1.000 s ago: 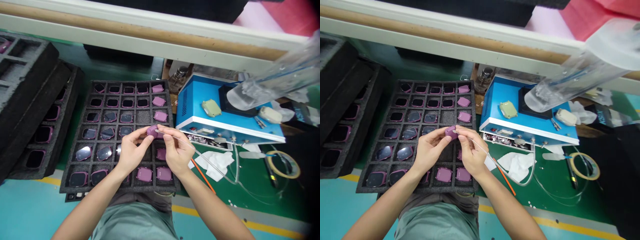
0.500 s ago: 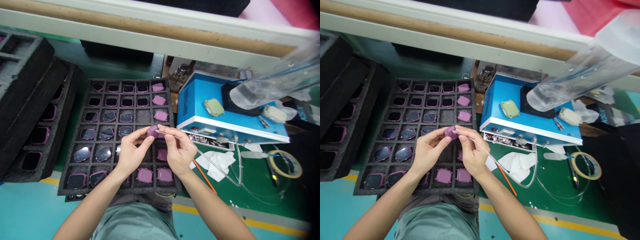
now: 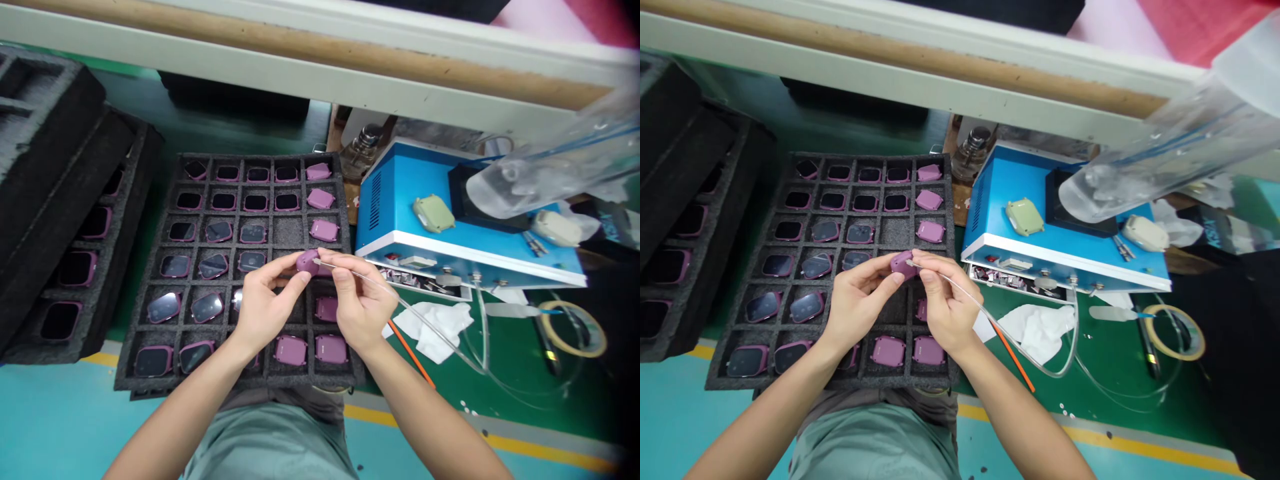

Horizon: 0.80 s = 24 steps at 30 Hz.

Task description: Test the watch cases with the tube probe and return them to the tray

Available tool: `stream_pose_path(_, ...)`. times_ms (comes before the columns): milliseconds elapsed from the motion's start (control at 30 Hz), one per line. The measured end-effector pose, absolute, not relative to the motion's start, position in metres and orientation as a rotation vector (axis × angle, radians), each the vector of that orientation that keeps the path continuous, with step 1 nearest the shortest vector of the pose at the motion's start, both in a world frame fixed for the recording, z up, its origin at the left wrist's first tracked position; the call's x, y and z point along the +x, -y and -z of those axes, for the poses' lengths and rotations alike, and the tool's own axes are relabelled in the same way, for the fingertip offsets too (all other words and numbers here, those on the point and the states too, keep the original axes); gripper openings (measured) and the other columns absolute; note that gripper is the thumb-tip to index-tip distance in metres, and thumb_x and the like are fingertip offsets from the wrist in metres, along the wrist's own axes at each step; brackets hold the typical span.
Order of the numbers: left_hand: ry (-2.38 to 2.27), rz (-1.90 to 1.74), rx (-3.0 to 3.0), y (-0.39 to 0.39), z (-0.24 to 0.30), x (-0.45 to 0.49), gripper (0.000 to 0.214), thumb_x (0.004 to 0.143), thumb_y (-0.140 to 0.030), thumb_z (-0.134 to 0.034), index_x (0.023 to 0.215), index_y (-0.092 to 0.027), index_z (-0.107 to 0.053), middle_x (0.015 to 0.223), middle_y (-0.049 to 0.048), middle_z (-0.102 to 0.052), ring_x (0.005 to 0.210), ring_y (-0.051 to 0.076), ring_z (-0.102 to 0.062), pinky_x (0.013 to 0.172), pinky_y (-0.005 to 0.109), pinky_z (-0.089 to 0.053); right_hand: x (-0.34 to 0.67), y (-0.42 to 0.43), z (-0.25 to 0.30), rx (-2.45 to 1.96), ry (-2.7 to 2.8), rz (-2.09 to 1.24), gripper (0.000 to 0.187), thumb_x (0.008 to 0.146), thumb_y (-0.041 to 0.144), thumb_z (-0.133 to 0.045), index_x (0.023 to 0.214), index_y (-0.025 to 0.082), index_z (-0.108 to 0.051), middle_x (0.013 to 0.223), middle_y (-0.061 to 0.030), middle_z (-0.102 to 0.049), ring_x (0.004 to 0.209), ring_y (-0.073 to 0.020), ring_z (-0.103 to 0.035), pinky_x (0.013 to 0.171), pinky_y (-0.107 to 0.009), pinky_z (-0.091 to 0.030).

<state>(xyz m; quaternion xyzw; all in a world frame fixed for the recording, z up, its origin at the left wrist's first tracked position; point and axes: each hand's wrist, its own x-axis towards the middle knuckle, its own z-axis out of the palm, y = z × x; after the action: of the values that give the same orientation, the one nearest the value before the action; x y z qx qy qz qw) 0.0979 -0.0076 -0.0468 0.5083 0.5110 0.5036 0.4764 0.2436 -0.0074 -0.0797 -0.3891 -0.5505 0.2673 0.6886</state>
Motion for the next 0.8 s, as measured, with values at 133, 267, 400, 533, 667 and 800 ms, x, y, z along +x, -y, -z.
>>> stream_pose_path(133, -1.239, -1.232, 1.244, 0.0080, 0.0473, 0.0977, 0.031, 0.085, -0.027, -0.081, 0.115, -0.018, -0.083, 0.115, 0.0078, -0.083, 0.099, 0.023, -0.080, 0.083, 0.029, -0.065, 0.2435, 0.0071, 0.0793, -0.876, 1.232, -0.594, 0.015, 0.101, 0.018, -0.067, 0.107, 0.025, -0.078, 0.104, -0.0046, -0.083, 0.106, -0.0218, -0.080, 0.093, -0.038, -0.067)
stream_pose_path(267, -1.240, -1.226, 1.240, 0.0079, 0.0483, 0.0976, 0.032, 0.085, -0.027, -0.081, 0.115, -0.017, -0.083, 0.114, 0.0079, -0.083, 0.099, 0.023, -0.080, 0.084, 0.029, -0.065, 0.2436, 0.0069, 0.0796, -0.867, 1.230, -0.593, 0.016, 0.101, 0.017, -0.067, 0.107, 0.026, -0.078, 0.105, -0.0041, -0.083, 0.106, -0.0207, -0.080, 0.094, -0.036, -0.066)
stream_pose_path(400, -1.253, -1.221, 1.241, 0.0074, 0.0482, 0.0976, 0.032, 0.084, -0.028, -0.081, 0.115, -0.018, -0.083, 0.114, 0.0079, -0.083, 0.099, 0.023, -0.079, 0.084, 0.030, -0.065, 0.2438, 0.0069, 0.0801, -0.874, 1.235, -0.588, 0.015, 0.101, 0.018, -0.067, 0.107, 0.026, -0.078, 0.104, -0.0041, -0.082, 0.106, -0.0213, -0.080, 0.094, -0.037, -0.066)
stream_pose_path(533, -1.252, -1.220, 1.245, 0.0073, 0.0476, 0.0981, 0.031, 0.084, -0.027, -0.081, 0.114, -0.018, -0.084, 0.114, 0.0076, -0.083, 0.099, 0.023, -0.079, 0.083, 0.030, -0.065, 0.2440, 0.0071, 0.0797, -0.880, 1.237, -0.590, 0.014, 0.101, 0.019, -0.067, 0.107, 0.026, -0.078, 0.105, -0.0043, -0.082, 0.106, -0.0218, -0.080, 0.094, -0.038, -0.066)
stream_pose_path(667, -1.255, -1.226, 1.246, 0.0074, 0.0476, 0.0979, 0.032, 0.084, -0.026, -0.081, 0.115, -0.018, -0.083, 0.113, 0.0071, -0.084, 0.098, 0.022, -0.079, 0.083, 0.029, -0.064, 0.2437, 0.0074, 0.0791, -0.873, 1.240, -0.600, 0.016, 0.100, 0.018, -0.067, 0.107, 0.026, -0.078, 0.105, -0.0046, -0.082, 0.107, -0.0224, -0.080, 0.095, -0.039, -0.066)
stream_pose_path(800, -1.268, -1.220, 1.256, 0.0071, 0.0477, 0.0968, 0.031, 0.084, -0.026, -0.081, 0.114, -0.018, -0.083, 0.110, 0.0068, -0.084, 0.097, 0.022, -0.079, 0.083, 0.028, -0.064, 0.2438, 0.0070, 0.0799, -0.850, 1.242, -0.616, 0.016, 0.100, 0.017, -0.067, 0.108, 0.026, -0.078, 0.106, -0.0051, -0.082, 0.108, -0.0232, -0.080, 0.095, -0.041, -0.067)
